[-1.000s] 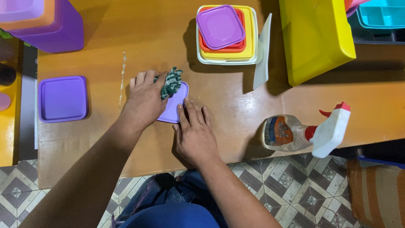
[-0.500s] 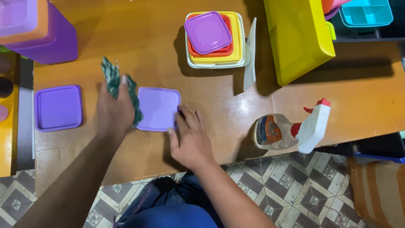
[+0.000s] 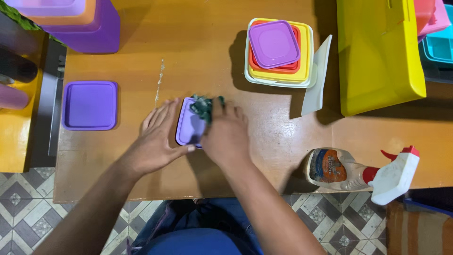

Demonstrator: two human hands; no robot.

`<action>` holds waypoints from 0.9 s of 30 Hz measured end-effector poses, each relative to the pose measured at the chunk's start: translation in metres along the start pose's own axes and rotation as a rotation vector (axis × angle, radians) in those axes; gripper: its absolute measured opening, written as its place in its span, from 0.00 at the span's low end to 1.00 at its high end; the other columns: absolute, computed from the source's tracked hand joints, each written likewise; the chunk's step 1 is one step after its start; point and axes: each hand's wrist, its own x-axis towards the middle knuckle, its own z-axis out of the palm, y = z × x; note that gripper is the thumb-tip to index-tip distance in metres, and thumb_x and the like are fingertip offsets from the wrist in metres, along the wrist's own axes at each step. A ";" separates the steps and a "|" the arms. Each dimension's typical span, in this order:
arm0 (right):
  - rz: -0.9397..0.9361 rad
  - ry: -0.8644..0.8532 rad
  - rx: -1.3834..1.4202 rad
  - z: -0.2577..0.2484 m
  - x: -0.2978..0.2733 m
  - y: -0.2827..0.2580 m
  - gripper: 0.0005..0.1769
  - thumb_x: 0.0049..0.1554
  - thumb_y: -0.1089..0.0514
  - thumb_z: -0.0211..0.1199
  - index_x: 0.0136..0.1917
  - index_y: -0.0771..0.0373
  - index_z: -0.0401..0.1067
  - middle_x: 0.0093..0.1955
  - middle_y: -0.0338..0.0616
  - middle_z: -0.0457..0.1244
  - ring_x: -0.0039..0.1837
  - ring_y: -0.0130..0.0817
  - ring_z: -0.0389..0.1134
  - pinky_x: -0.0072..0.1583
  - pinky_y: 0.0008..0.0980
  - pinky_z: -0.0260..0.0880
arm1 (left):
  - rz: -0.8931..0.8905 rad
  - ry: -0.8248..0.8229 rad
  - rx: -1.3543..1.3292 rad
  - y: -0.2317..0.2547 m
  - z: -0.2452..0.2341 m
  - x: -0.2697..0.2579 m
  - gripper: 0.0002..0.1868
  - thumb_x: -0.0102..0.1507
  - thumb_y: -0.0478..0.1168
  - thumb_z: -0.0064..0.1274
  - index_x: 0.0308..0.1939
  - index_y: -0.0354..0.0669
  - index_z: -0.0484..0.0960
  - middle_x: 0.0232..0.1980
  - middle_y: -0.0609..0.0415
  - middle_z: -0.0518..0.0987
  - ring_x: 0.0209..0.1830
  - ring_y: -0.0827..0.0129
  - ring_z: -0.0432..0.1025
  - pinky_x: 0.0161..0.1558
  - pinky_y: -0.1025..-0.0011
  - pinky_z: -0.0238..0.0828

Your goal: The person wipes the surfaces of several small plastic container lids with a green cloth. They spray a cleaning solution onto the lids and wipe them thoroughly, then place the cleaned lids aside. The person handles the lids one at a time and repeats the process for multiple lids.

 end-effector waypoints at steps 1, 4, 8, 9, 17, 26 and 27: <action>-0.077 -0.010 -0.115 0.006 0.007 -0.003 0.42 0.42 0.57 0.69 0.70 0.69 0.66 0.64 0.62 0.59 0.66 0.59 0.58 0.63 0.54 0.58 | -0.035 -0.029 0.018 -0.002 -0.001 0.001 0.61 0.56 0.63 0.62 0.78 0.32 0.46 0.78 0.31 0.52 0.81 0.45 0.42 0.72 0.48 0.34; -0.164 -0.110 -0.184 0.023 0.020 -0.013 0.32 0.48 0.56 0.67 0.66 0.68 0.70 0.62 0.55 0.61 0.66 0.52 0.59 0.64 0.51 0.57 | -0.143 -0.104 0.085 -0.005 -0.004 0.000 0.58 0.54 0.60 0.64 0.78 0.42 0.49 0.77 0.43 0.58 0.79 0.56 0.47 0.74 0.55 0.38; -0.347 -0.085 -0.155 0.033 0.021 -0.020 0.34 0.44 0.55 0.69 0.64 0.67 0.73 0.62 0.52 0.61 0.64 0.50 0.59 0.61 0.50 0.58 | -0.218 -0.099 0.124 -0.009 0.005 0.000 0.62 0.51 0.56 0.67 0.79 0.42 0.45 0.77 0.44 0.58 0.80 0.58 0.49 0.75 0.56 0.40; -0.363 -0.124 -0.131 0.033 0.021 -0.022 0.37 0.41 0.54 0.70 0.64 0.67 0.73 0.62 0.52 0.61 0.63 0.50 0.59 0.60 0.50 0.57 | -0.219 -0.082 0.112 -0.012 0.005 0.000 0.63 0.51 0.54 0.67 0.80 0.41 0.43 0.77 0.44 0.58 0.79 0.57 0.49 0.75 0.56 0.40; -0.364 -0.361 -0.140 0.015 0.007 -0.032 0.33 0.42 0.52 0.69 0.61 0.64 0.75 0.61 0.51 0.61 0.64 0.49 0.60 0.61 0.48 0.58 | -0.179 0.019 0.097 -0.012 0.004 0.001 0.73 0.41 0.52 0.73 0.78 0.37 0.38 0.80 0.39 0.51 0.80 0.50 0.47 0.73 0.53 0.38; -0.361 -0.253 -0.019 0.005 -0.022 -0.008 0.25 0.52 0.51 0.64 0.62 0.59 0.78 0.55 0.52 0.62 0.60 0.51 0.62 0.60 0.48 0.61 | -0.264 -0.171 0.100 0.003 -0.012 0.003 0.64 0.48 0.56 0.67 0.79 0.48 0.43 0.79 0.51 0.54 0.80 0.60 0.45 0.76 0.59 0.38; -0.345 -0.229 -0.007 0.005 -0.025 -0.004 0.24 0.54 0.48 0.64 0.62 0.58 0.78 0.55 0.52 0.62 0.60 0.51 0.62 0.61 0.49 0.61 | -0.265 -0.196 0.101 0.002 -0.013 0.003 0.65 0.47 0.56 0.66 0.79 0.48 0.43 0.80 0.52 0.53 0.80 0.61 0.44 0.76 0.60 0.37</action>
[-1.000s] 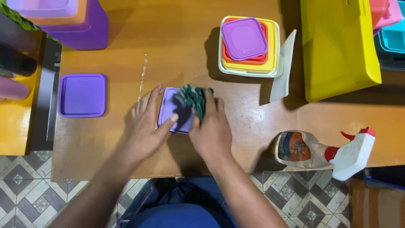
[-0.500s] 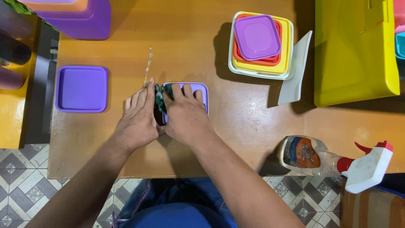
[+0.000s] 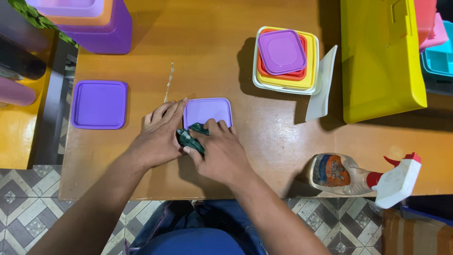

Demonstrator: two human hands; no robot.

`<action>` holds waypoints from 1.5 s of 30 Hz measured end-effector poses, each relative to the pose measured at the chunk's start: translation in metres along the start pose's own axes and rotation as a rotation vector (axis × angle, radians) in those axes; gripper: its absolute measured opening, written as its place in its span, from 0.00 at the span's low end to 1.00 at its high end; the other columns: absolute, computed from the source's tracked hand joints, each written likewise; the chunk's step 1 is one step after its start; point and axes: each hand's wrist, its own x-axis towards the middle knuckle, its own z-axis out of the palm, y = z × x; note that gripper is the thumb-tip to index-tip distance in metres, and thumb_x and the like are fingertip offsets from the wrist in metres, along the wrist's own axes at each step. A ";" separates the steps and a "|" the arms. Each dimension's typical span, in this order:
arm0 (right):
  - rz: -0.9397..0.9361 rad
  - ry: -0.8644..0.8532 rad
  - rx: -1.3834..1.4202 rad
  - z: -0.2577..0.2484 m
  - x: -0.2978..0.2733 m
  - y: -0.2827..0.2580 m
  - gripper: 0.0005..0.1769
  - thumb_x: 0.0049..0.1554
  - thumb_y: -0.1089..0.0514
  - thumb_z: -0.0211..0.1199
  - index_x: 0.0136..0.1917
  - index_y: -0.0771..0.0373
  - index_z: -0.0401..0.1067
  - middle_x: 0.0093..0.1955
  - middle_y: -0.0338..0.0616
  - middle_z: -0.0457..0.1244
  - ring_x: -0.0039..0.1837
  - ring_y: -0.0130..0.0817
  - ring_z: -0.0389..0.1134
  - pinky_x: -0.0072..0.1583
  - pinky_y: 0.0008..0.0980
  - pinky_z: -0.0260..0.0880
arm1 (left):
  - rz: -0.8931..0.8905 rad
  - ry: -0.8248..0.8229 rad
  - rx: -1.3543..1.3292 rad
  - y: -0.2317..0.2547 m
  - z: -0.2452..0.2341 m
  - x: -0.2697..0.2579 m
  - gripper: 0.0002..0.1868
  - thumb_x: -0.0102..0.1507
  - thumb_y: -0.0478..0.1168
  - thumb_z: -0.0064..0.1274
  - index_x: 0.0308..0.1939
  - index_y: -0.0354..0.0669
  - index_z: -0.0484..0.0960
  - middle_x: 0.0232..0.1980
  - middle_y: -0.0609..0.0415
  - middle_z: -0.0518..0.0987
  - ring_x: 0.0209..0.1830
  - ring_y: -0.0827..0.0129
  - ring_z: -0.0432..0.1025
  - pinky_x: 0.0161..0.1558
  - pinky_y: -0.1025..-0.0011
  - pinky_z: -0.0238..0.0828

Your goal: The person wipes the surfaces of several small plastic container lids with a green cloth. They spray a cleaning solution onto the lids and wipe them thoroughly, then place the cleaned lids aside. The person handles the lids one at a time and repeats the process for multiple lids.

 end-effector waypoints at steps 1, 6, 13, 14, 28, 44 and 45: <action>0.017 0.025 0.014 0.003 -0.004 0.001 0.23 0.57 0.46 0.65 0.62 0.58 0.78 0.54 0.53 0.62 0.59 0.52 0.62 0.61 0.49 0.62 | 0.029 -0.007 -0.002 -0.002 0.001 0.000 0.66 0.47 0.56 0.66 0.80 0.48 0.42 0.80 0.49 0.51 0.81 0.58 0.41 0.75 0.58 0.36; 0.011 0.293 0.025 0.021 -0.023 0.001 0.24 0.52 0.54 0.68 0.61 0.59 0.78 0.57 0.53 0.62 0.61 0.51 0.63 0.61 0.49 0.63 | 0.130 0.029 -0.103 -0.017 0.012 -0.005 0.44 0.64 0.46 0.44 0.82 0.46 0.44 0.84 0.48 0.49 0.84 0.58 0.38 0.75 0.56 0.35; -0.032 0.296 -0.040 0.021 -0.030 0.017 0.31 0.48 0.53 0.69 0.65 0.60 0.75 0.58 0.59 0.60 0.60 0.56 0.61 0.59 0.52 0.60 | 0.108 0.284 0.067 -0.003 0.041 -0.003 0.31 0.73 0.53 0.29 0.79 0.50 0.57 0.80 0.56 0.57 0.82 0.60 0.44 0.77 0.57 0.34; 0.032 0.316 -0.051 0.019 -0.030 0.021 0.29 0.50 0.54 0.68 0.65 0.60 0.74 0.58 0.58 0.60 0.60 0.56 0.61 0.60 0.52 0.61 | 0.116 0.277 0.062 -0.003 0.039 -0.001 0.31 0.73 0.54 0.30 0.78 0.49 0.57 0.79 0.54 0.57 0.81 0.59 0.44 0.76 0.56 0.33; 0.185 0.365 -0.110 0.017 -0.027 0.030 0.26 0.50 0.60 0.64 0.63 0.65 0.74 0.56 0.55 0.61 0.58 0.54 0.62 0.60 0.50 0.63 | 0.103 0.222 0.159 0.002 0.030 -0.001 0.39 0.68 0.60 0.41 0.79 0.47 0.52 0.80 0.54 0.54 0.81 0.61 0.42 0.76 0.57 0.31; 0.185 0.357 -0.274 0.006 0.044 0.041 0.25 0.47 0.62 0.65 0.59 0.65 0.75 0.60 0.54 0.61 0.62 0.51 0.61 0.57 0.50 0.59 | 0.124 0.253 0.065 0.001 0.033 -0.001 0.43 0.69 0.61 0.40 0.80 0.41 0.48 0.82 0.52 0.51 0.83 0.60 0.41 0.77 0.54 0.30; 0.136 0.392 -0.297 0.006 0.043 0.041 0.26 0.46 0.61 0.66 0.59 0.66 0.76 0.60 0.55 0.61 0.62 0.52 0.61 0.57 0.50 0.59 | 0.114 0.258 0.056 0.001 0.032 -0.002 0.44 0.69 0.62 0.40 0.79 0.39 0.48 0.81 0.51 0.51 0.83 0.60 0.41 0.77 0.53 0.30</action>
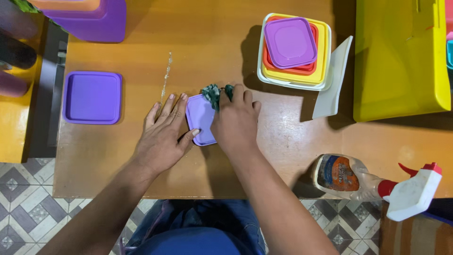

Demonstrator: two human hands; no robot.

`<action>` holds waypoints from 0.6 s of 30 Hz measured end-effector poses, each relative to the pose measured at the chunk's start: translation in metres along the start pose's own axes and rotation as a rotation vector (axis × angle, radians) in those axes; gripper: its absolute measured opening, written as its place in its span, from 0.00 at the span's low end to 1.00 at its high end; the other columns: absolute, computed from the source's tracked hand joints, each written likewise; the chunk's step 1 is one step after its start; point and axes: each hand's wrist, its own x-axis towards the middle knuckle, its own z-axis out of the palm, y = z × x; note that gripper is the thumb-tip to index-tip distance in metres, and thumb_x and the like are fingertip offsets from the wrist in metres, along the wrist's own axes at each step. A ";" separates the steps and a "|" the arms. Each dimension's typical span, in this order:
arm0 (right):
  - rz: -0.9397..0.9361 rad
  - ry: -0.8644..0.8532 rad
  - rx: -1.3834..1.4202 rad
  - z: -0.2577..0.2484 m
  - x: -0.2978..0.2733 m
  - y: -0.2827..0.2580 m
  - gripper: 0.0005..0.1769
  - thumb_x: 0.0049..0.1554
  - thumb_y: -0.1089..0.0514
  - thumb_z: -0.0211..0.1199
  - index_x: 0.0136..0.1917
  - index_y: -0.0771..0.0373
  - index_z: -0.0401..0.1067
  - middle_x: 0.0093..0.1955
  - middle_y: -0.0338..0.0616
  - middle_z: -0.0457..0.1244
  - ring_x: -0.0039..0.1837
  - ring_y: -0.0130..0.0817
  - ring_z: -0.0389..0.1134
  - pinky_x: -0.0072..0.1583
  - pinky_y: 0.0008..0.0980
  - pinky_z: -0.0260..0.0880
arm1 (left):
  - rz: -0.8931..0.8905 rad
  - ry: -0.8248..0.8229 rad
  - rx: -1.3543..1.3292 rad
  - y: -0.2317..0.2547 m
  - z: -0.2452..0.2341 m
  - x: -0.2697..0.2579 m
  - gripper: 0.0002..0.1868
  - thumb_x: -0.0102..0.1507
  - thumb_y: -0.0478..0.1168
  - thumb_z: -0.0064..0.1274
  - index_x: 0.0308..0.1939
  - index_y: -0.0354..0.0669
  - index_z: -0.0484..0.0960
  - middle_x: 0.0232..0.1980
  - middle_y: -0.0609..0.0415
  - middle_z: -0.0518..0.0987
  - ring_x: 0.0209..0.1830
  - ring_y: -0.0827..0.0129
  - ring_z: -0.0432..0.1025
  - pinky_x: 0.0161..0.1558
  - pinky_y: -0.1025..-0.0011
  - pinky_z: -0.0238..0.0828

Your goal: The person wipes the surfaces of several small plastic container lids with a green cloth. They spray a cleaning solution onto the lids and wipe them thoroughly, then place the cleaned lids aside. The person handles the lids one at a time and repeats the process for multiple lids.

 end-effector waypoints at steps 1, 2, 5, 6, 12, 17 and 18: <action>-0.046 0.043 -0.010 -0.001 -0.002 0.001 0.27 0.45 0.60 0.66 0.59 0.66 0.76 0.60 0.56 0.61 0.62 0.53 0.61 0.57 0.50 0.59 | -0.007 -0.018 -0.013 0.001 0.000 0.000 0.44 0.68 0.61 0.40 0.80 0.39 0.48 0.81 0.51 0.52 0.83 0.60 0.41 0.77 0.54 0.30; 0.013 -0.002 -0.010 0.000 -0.002 -0.001 0.25 0.47 0.59 0.66 0.59 0.67 0.76 0.59 0.56 0.61 0.61 0.53 0.61 0.56 0.52 0.58 | -0.019 -0.033 -0.018 0.000 0.000 0.000 0.44 0.68 0.61 0.41 0.80 0.39 0.48 0.81 0.51 0.53 0.83 0.60 0.41 0.77 0.54 0.30; 0.143 -0.110 -0.023 0.003 0.000 -0.009 0.23 0.50 0.58 0.67 0.58 0.67 0.76 0.56 0.57 0.61 0.60 0.54 0.62 0.56 0.55 0.58 | 0.012 -0.001 0.047 -0.005 0.000 -0.001 0.42 0.68 0.60 0.41 0.79 0.42 0.48 0.81 0.52 0.54 0.82 0.59 0.43 0.77 0.54 0.30; 0.158 -0.122 -0.041 0.004 0.000 -0.010 0.22 0.49 0.58 0.67 0.57 0.67 0.76 0.57 0.57 0.61 0.61 0.54 0.62 0.57 0.54 0.59 | 0.040 0.022 0.077 -0.004 0.003 -0.001 0.41 0.69 0.60 0.41 0.79 0.44 0.48 0.82 0.52 0.55 0.82 0.59 0.44 0.76 0.54 0.30; -0.197 -0.161 -0.026 0.012 0.014 -0.041 0.22 0.34 0.55 0.69 0.43 0.66 0.78 0.58 0.60 0.61 0.60 0.57 0.62 0.57 0.58 0.58 | -0.082 -0.080 -0.082 -0.007 0.003 0.002 0.56 0.63 0.60 0.50 0.78 0.31 0.32 0.80 0.39 0.50 0.81 0.56 0.44 0.77 0.54 0.27; -0.246 -0.268 0.035 0.011 0.008 -0.049 0.15 0.46 0.59 0.67 0.47 0.68 0.77 0.57 0.51 0.62 0.60 0.52 0.63 0.58 0.54 0.59 | -0.018 -0.015 -0.042 -0.008 0.007 -0.001 0.56 0.62 0.55 0.53 0.77 0.29 0.34 0.81 0.37 0.48 0.81 0.55 0.45 0.77 0.53 0.28; -0.242 -0.272 0.058 0.011 0.006 -0.049 0.16 0.48 0.59 0.66 0.49 0.68 0.77 0.56 0.51 0.62 0.59 0.51 0.63 0.58 0.54 0.59 | 0.010 0.033 -0.075 -0.008 0.007 -0.002 0.58 0.61 0.54 0.55 0.76 0.25 0.33 0.81 0.36 0.48 0.81 0.53 0.45 0.77 0.53 0.28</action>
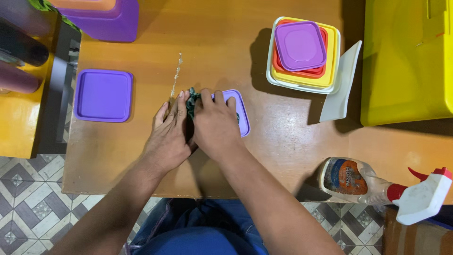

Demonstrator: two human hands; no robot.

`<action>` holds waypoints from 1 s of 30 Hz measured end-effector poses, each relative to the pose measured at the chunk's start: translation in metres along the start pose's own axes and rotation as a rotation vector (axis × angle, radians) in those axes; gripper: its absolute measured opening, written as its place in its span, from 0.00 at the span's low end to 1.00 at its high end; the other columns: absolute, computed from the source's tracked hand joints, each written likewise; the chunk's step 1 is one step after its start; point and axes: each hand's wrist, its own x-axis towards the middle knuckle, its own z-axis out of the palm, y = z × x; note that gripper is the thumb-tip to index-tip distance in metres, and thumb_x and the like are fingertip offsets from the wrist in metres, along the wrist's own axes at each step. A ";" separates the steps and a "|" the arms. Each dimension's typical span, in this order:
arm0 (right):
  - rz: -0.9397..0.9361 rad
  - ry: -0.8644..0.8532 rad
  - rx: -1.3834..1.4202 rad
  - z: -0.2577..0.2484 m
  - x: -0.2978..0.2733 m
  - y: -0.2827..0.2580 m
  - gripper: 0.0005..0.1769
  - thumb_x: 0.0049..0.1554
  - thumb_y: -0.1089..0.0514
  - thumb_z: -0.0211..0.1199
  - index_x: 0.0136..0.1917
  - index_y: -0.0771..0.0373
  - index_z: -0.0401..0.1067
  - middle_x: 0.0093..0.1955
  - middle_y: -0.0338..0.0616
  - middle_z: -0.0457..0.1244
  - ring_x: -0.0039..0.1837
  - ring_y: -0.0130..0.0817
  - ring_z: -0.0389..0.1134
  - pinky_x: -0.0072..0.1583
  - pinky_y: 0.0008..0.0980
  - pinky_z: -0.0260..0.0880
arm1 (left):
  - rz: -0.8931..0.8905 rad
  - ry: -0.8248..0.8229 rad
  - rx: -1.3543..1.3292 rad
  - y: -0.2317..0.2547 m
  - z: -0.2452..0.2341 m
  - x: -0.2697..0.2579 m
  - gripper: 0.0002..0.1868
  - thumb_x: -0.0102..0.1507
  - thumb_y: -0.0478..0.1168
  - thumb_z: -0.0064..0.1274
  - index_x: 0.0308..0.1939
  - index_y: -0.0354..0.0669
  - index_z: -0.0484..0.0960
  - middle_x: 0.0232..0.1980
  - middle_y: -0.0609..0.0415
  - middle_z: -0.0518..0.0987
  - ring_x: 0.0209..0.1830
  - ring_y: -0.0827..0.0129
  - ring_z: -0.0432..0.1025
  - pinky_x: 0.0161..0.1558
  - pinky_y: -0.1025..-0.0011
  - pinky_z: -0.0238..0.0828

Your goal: The person wipes the surfaces of several small plastic container lids with a green cloth. They spray a cleaning solution onto the lids and wipe them thoroughly, then place the cleaned lids aside. The person handles the lids one at a time and repeats the process for multiple lids.

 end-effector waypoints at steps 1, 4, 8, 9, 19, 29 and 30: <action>0.017 0.022 0.010 0.000 -0.002 0.000 0.17 0.47 0.59 0.67 0.50 0.68 0.77 0.56 0.51 0.61 0.59 0.52 0.63 0.57 0.54 0.59 | -0.008 0.000 0.006 0.000 -0.001 -0.001 0.58 0.60 0.53 0.56 0.77 0.25 0.34 0.82 0.35 0.48 0.82 0.53 0.45 0.77 0.53 0.29; 0.091 0.087 0.048 0.002 -0.009 -0.003 0.22 0.42 0.61 0.67 0.52 0.68 0.76 0.57 0.53 0.61 0.58 0.53 0.62 0.54 0.54 0.60 | -0.014 -0.022 -0.005 0.003 -0.005 -0.002 0.62 0.57 0.51 0.61 0.76 0.25 0.34 0.82 0.32 0.46 0.82 0.51 0.44 0.78 0.53 0.29; 0.169 0.116 0.093 0.003 -0.014 -0.008 0.22 0.42 0.61 0.67 0.52 0.64 0.75 0.59 0.52 0.61 0.59 0.53 0.62 0.54 0.55 0.61 | -0.034 -0.080 -0.076 0.008 -0.012 -0.002 0.66 0.50 0.51 0.67 0.74 0.24 0.35 0.80 0.34 0.48 0.81 0.51 0.43 0.76 0.51 0.28; 0.169 0.108 0.094 0.003 -0.016 -0.008 0.20 0.43 0.61 0.67 0.51 0.62 0.75 0.59 0.51 0.61 0.59 0.53 0.62 0.56 0.55 0.62 | -0.053 -0.086 -0.094 0.008 -0.012 -0.002 0.66 0.50 0.49 0.67 0.74 0.24 0.35 0.79 0.35 0.48 0.81 0.52 0.44 0.77 0.52 0.28; 0.094 0.018 0.170 -0.009 -0.053 -0.005 0.23 0.43 0.60 0.69 0.54 0.63 0.75 0.57 0.52 0.62 0.59 0.54 0.62 0.56 0.54 0.61 | -0.150 -0.129 -0.001 0.019 -0.017 0.001 0.64 0.47 0.43 0.64 0.79 0.38 0.39 0.80 0.39 0.50 0.82 0.58 0.42 0.79 0.56 0.27; 0.139 0.085 0.254 -0.018 -0.084 0.014 0.22 0.44 0.60 0.69 0.54 0.59 0.78 0.57 0.51 0.62 0.62 0.53 0.62 0.60 0.53 0.59 | -0.147 -0.226 0.067 0.033 -0.031 0.006 0.67 0.45 0.60 0.69 0.81 0.54 0.46 0.81 0.57 0.50 0.83 0.61 0.36 0.79 0.56 0.24; 0.148 0.077 0.244 -0.020 -0.085 0.019 0.22 0.43 0.60 0.69 0.54 0.59 0.78 0.57 0.51 0.61 0.62 0.53 0.62 0.60 0.53 0.59 | -0.153 -0.228 0.063 0.033 -0.031 0.007 0.68 0.44 0.62 0.70 0.82 0.56 0.47 0.81 0.58 0.50 0.82 0.61 0.36 0.78 0.56 0.24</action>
